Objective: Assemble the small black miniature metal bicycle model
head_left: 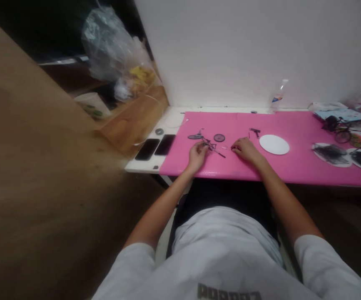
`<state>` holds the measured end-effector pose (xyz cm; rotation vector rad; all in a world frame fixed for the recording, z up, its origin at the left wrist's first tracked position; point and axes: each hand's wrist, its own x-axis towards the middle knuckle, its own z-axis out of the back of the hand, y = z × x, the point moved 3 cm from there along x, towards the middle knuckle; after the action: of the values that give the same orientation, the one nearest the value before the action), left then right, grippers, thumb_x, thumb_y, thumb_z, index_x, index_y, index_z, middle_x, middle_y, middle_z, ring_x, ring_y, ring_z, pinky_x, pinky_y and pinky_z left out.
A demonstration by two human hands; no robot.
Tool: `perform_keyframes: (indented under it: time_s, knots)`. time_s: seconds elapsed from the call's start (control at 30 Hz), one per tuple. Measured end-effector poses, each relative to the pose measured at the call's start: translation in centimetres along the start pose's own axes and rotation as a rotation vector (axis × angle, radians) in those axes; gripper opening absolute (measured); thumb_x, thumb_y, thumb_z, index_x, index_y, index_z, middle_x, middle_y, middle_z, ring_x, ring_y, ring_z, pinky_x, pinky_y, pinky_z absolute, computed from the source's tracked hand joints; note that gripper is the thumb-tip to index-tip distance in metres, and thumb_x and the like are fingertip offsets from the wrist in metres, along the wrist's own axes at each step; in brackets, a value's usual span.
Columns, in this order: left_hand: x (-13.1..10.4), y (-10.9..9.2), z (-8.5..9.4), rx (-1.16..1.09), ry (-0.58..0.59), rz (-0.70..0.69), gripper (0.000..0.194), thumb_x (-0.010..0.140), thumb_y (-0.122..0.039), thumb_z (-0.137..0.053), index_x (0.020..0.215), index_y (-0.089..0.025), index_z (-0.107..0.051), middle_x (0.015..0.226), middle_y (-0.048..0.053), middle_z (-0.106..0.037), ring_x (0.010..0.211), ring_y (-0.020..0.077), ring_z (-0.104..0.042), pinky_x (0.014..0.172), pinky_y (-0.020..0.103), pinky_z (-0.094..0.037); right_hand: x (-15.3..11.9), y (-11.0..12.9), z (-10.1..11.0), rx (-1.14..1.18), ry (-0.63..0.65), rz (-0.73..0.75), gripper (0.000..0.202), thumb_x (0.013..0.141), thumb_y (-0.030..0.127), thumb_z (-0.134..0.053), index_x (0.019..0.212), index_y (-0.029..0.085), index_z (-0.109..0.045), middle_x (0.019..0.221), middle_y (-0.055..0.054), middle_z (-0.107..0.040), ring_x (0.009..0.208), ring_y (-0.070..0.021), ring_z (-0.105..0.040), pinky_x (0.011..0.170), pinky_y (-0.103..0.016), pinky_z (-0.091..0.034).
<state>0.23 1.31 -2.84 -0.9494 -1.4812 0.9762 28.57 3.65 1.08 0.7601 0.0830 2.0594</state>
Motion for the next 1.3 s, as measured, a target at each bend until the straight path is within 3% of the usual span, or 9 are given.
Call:
perform_keyframes:
  time_s: [0.13, 0.27, 0.43, 0.53, 0.7, 0.97, 1.13, 1.3]
  knots:
    - [-0.2, -0.2, -0.1, 0.043, 0.024, -0.016, 0.046, 0.093, -0.046, -0.08, 0.123, -0.012, -0.071, 0.119, 0.017, -0.079, 0.087, 0.0214, -0.079, 0.084, 0.037, -0.068, 0.1, 1.4, 0.2, -0.048, 0.068, -0.101, 0.017, 0.099, 0.021, -0.072, 0.086, 0.021, -0.083, 0.102, -0.015, -0.08, 0.107, -0.0363, -0.061, 0.102, -0.058, -0.047]
    - [-0.4, -0.1, -0.3, 0.061, 0.061, -0.007, 0.042, 0.094, -0.038, -0.079, 0.126, -0.013, -0.07, 0.12, 0.015, -0.08, 0.088, 0.0214, -0.081, 0.084, 0.036, -0.068, 0.3, 3.0, 1.1, -0.055, 0.052, -0.169, 0.018, 0.103, 0.018, -0.063, 0.104, 0.019, -0.081, 0.109, -0.015, -0.08, 0.114, -0.0367, -0.059, 0.103, -0.055, -0.047]
    - [-0.6, -0.2, -0.6, 0.046, 0.119, 0.016, 0.038, 0.095, -0.034, -0.077, 0.125, -0.012, -0.071, 0.119, 0.017, -0.08, 0.086, 0.0242, -0.083, 0.083, 0.038, -0.068, 0.5, 5.6, 1.1, 0.166, -0.048, -0.106, 0.012, 0.105, 0.024, -0.066, 0.107, 0.02, -0.078, 0.112, -0.013, -0.077, 0.111, -0.0311, -0.064, 0.102, -0.047, -0.051]
    - [-0.7, -0.5, -0.9, 0.016, 0.17, 0.018, 0.038, 0.096, -0.035, -0.076, 0.124, -0.012, -0.07, 0.122, 0.018, -0.079, 0.085, 0.0246, -0.083, 0.082, 0.039, -0.069, 0.6, 7.1, 0.3, 0.352, -0.124, -0.07, 0.012, 0.104, 0.029, -0.07, 0.109, 0.022, -0.078, 0.11, -0.011, -0.076, 0.106, -0.0282, -0.068, 0.093, -0.042, -0.055]
    - [-0.9, -1.0, -1.3, -0.001, 0.249, 0.012, 0.036, 0.095, -0.032, -0.075, 0.123, -0.01, -0.071, 0.116, 0.017, -0.08, 0.08, 0.0222, -0.082, 0.079, 0.035, -0.067, 0.4, 9.0, -0.8, 0.467, -0.204, -0.008, 0.012, 0.1, 0.026, -0.073, 0.109, 0.023, -0.081, 0.112, -0.009, -0.078, 0.102, -0.0261, -0.07, 0.088, -0.041, -0.058]
    - [-1.2, -1.3, -1.5, 0.055, 0.305, -0.007, 0.039, 0.094, -0.028, -0.074, 0.129, -0.01, -0.073, 0.116, 0.016, -0.08, 0.078, 0.0201, -0.079, 0.077, 0.035, -0.067, 0.2, 9.2, -1.2, 0.448, -0.254, 0.009, 0.01, 0.097, 0.022, -0.077, 0.104, 0.025, -0.083, 0.105, -0.007, -0.081, 0.099, -0.0257, -0.07, 0.085, -0.04, -0.059]
    - [-1.5, -1.8, -1.6, 0.08, 0.303, 0.0, 0.04, 0.094, -0.026, -0.074, 0.13, -0.009, -0.075, 0.113, 0.016, -0.082, 0.08, 0.021, -0.08, 0.078, 0.034, -0.067, 0.0, 9.1, -1.3, 0.351, -0.255, 0.13, 0.019, 0.102, 0.018, -0.07, 0.101, 0.027, -0.086, 0.106, -0.008, -0.081, 0.106, -0.0269, -0.071, 0.099, -0.047, -0.059]
    - [-1.7, -2.3, -1.7, 0.106, 0.338, 0.028, 0.039, 0.095, -0.026, -0.074, 0.129, -0.008, -0.075, 0.104, 0.014, -0.084, 0.078, 0.022, -0.081, 0.077, 0.035, -0.068, -0.1, 8.9, -1.4, 0.208, -0.265, 0.216, 0.025, 0.106, 0.017, -0.064, 0.098, 0.027, -0.086, 0.106, -0.008, -0.08, 0.107, -0.0275, -0.07, 0.095, -0.048, -0.059]
